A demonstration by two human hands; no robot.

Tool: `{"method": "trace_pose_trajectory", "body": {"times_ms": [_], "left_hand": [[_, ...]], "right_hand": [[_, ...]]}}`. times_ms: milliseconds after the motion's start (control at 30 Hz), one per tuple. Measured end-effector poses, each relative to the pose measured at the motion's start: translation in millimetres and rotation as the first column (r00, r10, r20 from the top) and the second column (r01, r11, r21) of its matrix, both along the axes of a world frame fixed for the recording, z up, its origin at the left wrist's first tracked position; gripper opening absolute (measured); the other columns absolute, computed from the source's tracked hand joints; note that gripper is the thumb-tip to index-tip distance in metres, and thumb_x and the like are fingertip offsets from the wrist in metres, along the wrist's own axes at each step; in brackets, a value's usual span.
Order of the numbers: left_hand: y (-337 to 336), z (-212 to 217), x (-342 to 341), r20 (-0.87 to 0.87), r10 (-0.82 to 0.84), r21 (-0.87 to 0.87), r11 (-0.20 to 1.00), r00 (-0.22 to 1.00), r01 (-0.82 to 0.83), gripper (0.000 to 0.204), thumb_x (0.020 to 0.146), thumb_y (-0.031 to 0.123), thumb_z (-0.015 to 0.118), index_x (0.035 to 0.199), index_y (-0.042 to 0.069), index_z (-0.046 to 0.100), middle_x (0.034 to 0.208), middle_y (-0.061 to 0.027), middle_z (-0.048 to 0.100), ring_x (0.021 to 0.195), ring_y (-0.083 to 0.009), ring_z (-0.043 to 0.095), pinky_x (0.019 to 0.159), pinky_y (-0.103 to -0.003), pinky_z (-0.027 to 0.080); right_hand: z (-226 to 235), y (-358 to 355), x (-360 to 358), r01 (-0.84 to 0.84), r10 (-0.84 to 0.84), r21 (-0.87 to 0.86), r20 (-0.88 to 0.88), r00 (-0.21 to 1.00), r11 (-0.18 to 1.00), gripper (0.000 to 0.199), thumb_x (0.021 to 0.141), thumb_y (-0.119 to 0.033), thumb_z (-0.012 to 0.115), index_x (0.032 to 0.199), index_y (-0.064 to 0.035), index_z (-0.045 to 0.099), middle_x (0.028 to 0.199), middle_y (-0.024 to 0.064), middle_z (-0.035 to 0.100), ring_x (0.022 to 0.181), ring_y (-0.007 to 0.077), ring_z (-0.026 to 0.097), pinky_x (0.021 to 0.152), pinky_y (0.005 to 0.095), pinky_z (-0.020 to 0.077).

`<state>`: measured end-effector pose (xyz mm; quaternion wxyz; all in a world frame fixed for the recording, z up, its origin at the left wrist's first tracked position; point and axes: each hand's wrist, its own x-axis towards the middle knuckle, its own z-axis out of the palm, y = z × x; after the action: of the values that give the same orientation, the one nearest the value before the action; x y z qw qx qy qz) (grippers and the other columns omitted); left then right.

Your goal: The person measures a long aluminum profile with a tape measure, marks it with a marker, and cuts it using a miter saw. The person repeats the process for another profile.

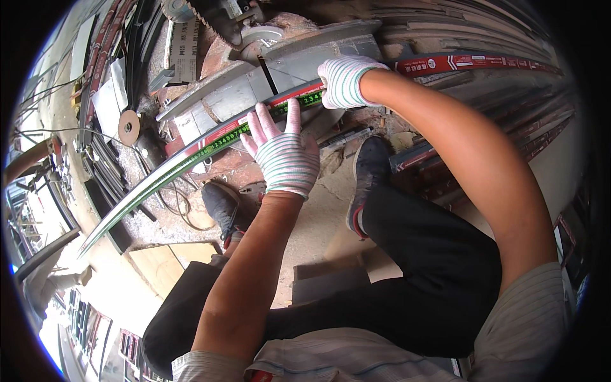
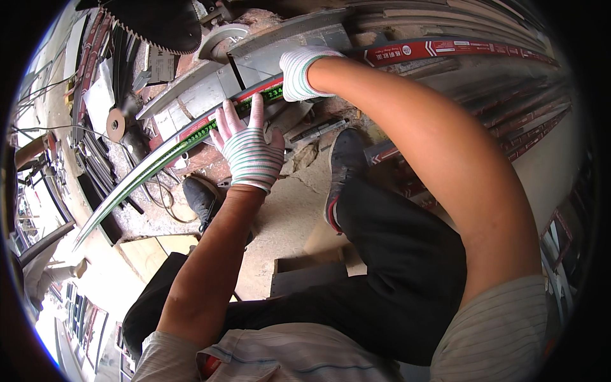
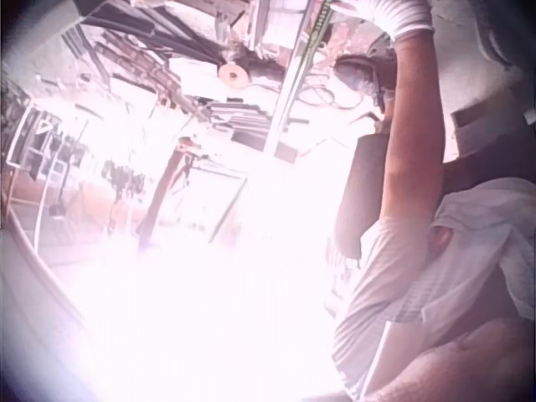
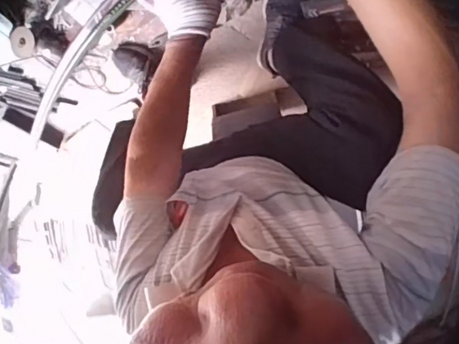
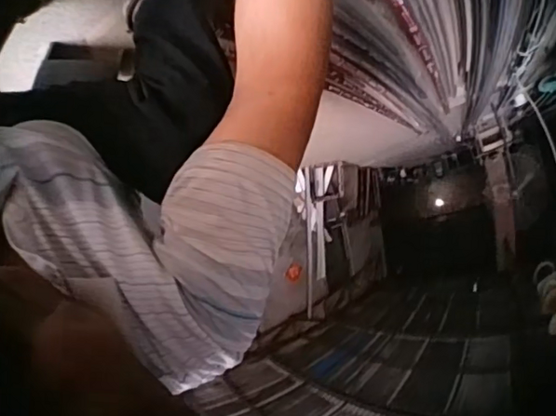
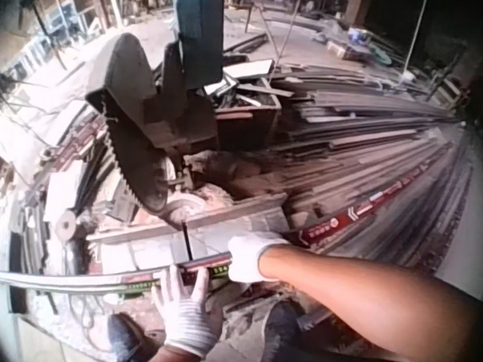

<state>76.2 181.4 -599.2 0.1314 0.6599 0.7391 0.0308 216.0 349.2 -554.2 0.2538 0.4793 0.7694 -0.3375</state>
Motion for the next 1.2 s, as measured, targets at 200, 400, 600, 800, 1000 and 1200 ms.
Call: {"method": "trace_pose_trajectory", "body": {"times_ms": [200,400,600,800,1000,1200], "left_hand": [[3,3,10,-0.010,0.037,-0.063,0.997,0.999,-0.038,0.085,0.081,0.033,0.072,0.159,0.030,0.039,0.163,-0.0346,0.018,0.151,-0.0556,0.016,0.116,-0.075,0.017],[5,3,14,-0.014,0.038,-0.070,0.997,0.999,-0.039,0.086,0.080,0.029,0.074,0.158,0.033,0.038,0.162,-0.0365,0.017,0.150,-0.0593,0.015,0.113,-0.074,0.025],[5,1,15,-0.015,0.033,-0.055,0.998,0.999,-0.034,0.086,0.079,0.028,0.075,0.158,0.033,0.039,0.162,-0.0375,0.017,0.148,-0.0611,0.016,0.111,-0.072,0.031],[4,-2,15,0.016,0.051,-0.048,0.998,0.999,-0.050,0.083,0.080,0.022,0.070,0.156,0.032,0.040,0.162,-0.0379,0.017,0.150,-0.0604,0.015,0.111,-0.073,0.029],[3,-7,15,-0.011,0.034,-0.001,0.999,0.999,-0.034,0.088,0.076,0.021,0.073,0.157,0.031,0.041,0.160,-0.0400,0.020,0.146,-0.0631,0.019,0.111,-0.069,0.034],[3,-10,14,-0.003,0.026,0.042,0.999,1.000,-0.026,0.086,0.075,0.019,0.072,0.155,0.029,0.043,0.158,-0.0423,0.022,0.144,-0.0654,0.021,0.113,-0.068,0.033]], "right_hand": [[5,1,-4,0.025,-0.023,-0.044,0.044,0.999,0.999,0.045,0.081,-0.023,0.072,0.120,-0.0010,0.072,0.116,0.0211,0.074,0.108,0.0385,0.071,0.093,0.0463,0.0573],[-6,-2,0,0.008,-0.008,0.022,0.005,1.000,1.000,0.033,0.082,-0.026,0.070,0.106,-0.0044,0.071,0.101,0.0205,0.074,0.096,0.0380,0.071,0.084,0.0455,0.0563],[-5,-3,-1,0.003,-0.004,0.046,0.016,1.000,0.999,0.033,0.083,-0.025,0.069,0.109,-0.0043,0.070,0.103,0.0208,0.074,0.098,0.0382,0.071,0.087,0.0459,0.0566],[6,-3,-4,0.018,-0.019,0.017,0.039,0.999,1.000,0.040,0.082,-0.025,0.070,0.115,-0.0039,0.070,0.110,0.0207,0.073,0.104,0.0386,0.070,0.091,0.0459,0.0566],[5,-4,-4,0.015,-0.017,0.041,0.042,0.999,0.999,0.046,0.082,-0.029,0.072,0.119,-0.0019,0.070,0.114,0.0221,0.073,0.108,0.0393,0.070,0.094,0.0465,0.0565],[17,-6,-1,-0.022,0.019,0.129,0.023,1.000,0.991,0.052,0.087,-0.041,0.073,0.117,-0.0002,0.064,0.123,0.0238,0.067,0.114,0.0381,0.066,0.095,0.0468,0.0541]]}}
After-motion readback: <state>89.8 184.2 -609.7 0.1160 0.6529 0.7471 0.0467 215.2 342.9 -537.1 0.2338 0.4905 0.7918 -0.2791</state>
